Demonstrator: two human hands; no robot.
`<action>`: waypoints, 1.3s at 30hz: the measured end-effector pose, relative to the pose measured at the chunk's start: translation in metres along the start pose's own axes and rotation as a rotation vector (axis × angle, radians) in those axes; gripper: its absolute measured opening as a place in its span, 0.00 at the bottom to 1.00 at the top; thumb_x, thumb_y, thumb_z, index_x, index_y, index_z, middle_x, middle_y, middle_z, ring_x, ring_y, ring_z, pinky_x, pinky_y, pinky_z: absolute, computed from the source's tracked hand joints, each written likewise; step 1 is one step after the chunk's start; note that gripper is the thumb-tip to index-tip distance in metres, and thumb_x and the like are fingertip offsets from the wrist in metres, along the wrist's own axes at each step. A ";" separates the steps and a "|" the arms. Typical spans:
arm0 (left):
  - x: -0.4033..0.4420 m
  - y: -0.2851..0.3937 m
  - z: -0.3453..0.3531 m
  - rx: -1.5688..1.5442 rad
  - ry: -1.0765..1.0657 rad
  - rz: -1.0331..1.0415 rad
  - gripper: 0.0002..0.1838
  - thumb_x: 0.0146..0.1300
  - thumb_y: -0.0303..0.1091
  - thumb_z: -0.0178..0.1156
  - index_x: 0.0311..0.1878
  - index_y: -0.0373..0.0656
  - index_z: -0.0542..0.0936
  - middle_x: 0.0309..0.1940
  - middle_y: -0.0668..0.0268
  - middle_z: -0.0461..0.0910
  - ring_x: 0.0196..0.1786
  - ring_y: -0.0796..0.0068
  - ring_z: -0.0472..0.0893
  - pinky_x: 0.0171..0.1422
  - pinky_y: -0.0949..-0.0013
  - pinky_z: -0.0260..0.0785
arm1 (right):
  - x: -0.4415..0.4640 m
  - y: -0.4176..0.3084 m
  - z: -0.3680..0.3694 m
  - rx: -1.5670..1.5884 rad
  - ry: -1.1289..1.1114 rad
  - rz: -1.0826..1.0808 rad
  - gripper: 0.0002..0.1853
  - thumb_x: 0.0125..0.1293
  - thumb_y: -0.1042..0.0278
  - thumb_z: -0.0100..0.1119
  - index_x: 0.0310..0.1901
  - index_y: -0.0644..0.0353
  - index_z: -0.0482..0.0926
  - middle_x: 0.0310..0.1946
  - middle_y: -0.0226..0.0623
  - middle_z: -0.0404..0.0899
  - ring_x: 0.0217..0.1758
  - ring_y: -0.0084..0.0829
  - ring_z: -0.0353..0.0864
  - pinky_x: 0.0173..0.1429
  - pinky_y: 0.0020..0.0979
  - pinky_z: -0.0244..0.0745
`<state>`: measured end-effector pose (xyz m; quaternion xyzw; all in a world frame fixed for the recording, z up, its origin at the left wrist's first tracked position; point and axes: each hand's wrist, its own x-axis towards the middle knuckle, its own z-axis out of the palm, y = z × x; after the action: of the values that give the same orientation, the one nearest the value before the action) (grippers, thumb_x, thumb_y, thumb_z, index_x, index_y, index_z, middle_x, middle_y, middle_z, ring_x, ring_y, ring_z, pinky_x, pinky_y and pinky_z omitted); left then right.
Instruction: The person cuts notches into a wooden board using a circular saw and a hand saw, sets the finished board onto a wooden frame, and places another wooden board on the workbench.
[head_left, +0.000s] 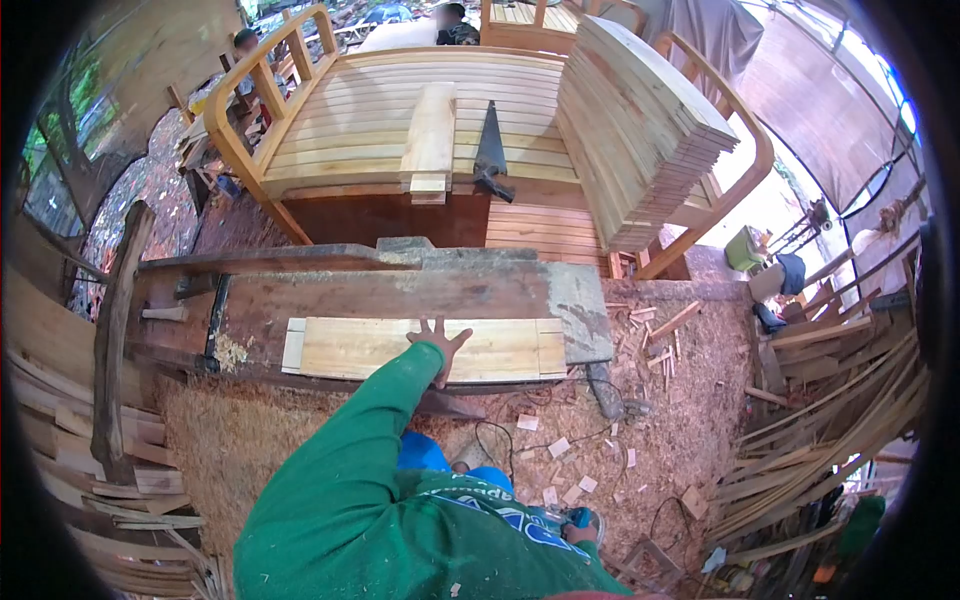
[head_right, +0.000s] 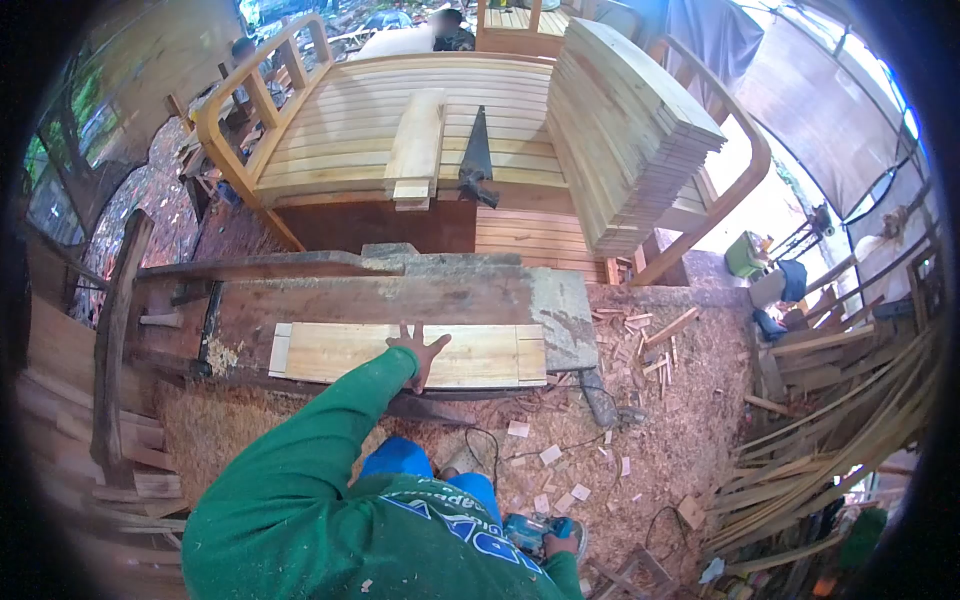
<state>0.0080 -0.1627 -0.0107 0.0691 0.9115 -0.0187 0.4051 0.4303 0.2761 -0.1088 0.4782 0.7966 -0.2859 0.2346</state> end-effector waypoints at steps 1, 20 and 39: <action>0.001 -0.001 0.000 0.001 0.004 -0.001 0.81 0.39 0.46 0.89 0.85 0.86 0.35 0.87 0.45 0.26 0.85 0.24 0.34 0.77 0.19 0.54 | -0.002 -0.001 -0.002 -0.006 -0.006 0.007 0.26 0.47 0.59 0.77 0.45 0.69 0.86 0.42 0.57 0.88 0.48 0.54 0.89 0.57 0.47 0.83; -0.005 0.002 -0.002 0.012 0.012 0.008 0.80 0.39 0.46 0.88 0.86 0.84 0.36 0.87 0.45 0.29 0.85 0.23 0.36 0.76 0.20 0.57 | -0.029 -0.019 -0.018 0.032 -0.026 0.045 0.25 0.48 0.56 0.74 0.46 0.64 0.88 0.43 0.53 0.90 0.48 0.51 0.90 0.56 0.45 0.82; -0.048 -0.223 0.136 -0.631 0.482 -0.600 0.53 0.57 0.65 0.74 0.83 0.57 0.65 0.86 0.52 0.50 0.86 0.49 0.54 0.84 0.38 0.55 | 0.002 0.018 0.007 0.018 0.102 0.011 0.16 0.50 0.63 0.76 0.40 0.61 0.88 0.32 0.43 0.90 0.36 0.37 0.91 0.44 0.39 0.85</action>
<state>0.1084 -0.4014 -0.0710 -0.3196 0.9202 0.1587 0.1608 0.4457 0.2792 -0.1197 0.4986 0.8023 -0.2669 0.1908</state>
